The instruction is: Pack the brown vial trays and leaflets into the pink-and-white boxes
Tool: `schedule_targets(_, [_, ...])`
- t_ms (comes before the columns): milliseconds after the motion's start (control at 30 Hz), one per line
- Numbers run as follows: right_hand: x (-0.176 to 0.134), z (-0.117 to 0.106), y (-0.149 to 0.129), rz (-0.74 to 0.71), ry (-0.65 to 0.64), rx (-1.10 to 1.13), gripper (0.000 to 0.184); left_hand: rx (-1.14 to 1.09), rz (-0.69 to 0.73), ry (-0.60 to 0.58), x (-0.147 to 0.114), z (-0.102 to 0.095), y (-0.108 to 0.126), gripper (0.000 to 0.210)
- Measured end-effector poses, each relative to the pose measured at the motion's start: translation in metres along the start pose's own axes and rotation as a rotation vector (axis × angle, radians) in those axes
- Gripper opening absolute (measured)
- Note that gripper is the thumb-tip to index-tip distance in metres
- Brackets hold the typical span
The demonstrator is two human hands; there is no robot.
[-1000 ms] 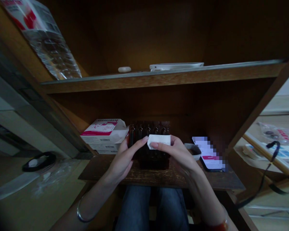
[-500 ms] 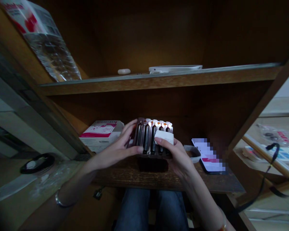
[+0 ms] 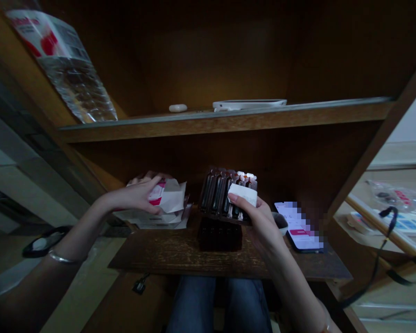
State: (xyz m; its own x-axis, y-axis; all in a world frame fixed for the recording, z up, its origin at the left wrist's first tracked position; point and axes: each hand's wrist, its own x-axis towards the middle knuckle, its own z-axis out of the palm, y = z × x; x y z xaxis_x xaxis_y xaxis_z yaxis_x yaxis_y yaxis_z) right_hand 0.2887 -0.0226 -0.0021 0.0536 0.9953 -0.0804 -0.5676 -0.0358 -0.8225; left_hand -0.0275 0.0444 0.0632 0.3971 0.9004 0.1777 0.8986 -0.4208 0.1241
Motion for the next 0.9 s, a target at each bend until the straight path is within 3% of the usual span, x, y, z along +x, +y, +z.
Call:
schedule_targets(67, [0.001, 0.000, 0.001, -0.027, 0.007, -0.021, 0.041, 0.143, 0.013, -0.024, -0.005, 0.002, 0.023, 0.088])
schedule_targets(167, [0.001, 0.002, 0.001, -0.131, 0.065, -0.103, 0.045, 0.253, 0.087, 0.087, -0.014, 0.006, 0.063, 0.098])
schedule_targets(367, [-0.015, 0.021, -0.001, -0.490, 0.203, -0.334, 0.046, 0.224, 0.131, 0.290, -0.021, 0.019, 0.121, 0.105])
schedule_targets(467, [-0.024, 0.026, -0.001, -0.608, 0.229, -0.418, 0.044, 0.204, 0.137, 0.392, -0.019, 0.024, 0.132, 0.107])
schedule_targets(600, [-0.029, 0.021, -0.001, -0.654, 0.201, -0.525, 0.046, 0.204, 0.144, 0.451, -0.016, 0.025, 0.137, 0.105])
schedule_targets(800, [-0.029, 0.015, -0.009, -0.583, 0.118, -0.581, 0.049, 0.192, 0.247, 0.460, -0.017, 0.027, 0.140, 0.094])
schedule_targets(900, [-0.026, 0.013, -0.015, -0.457, 0.087, -0.519, 0.051, 0.182, 0.266, 0.492, -0.020, 0.027, 0.141, 0.092])
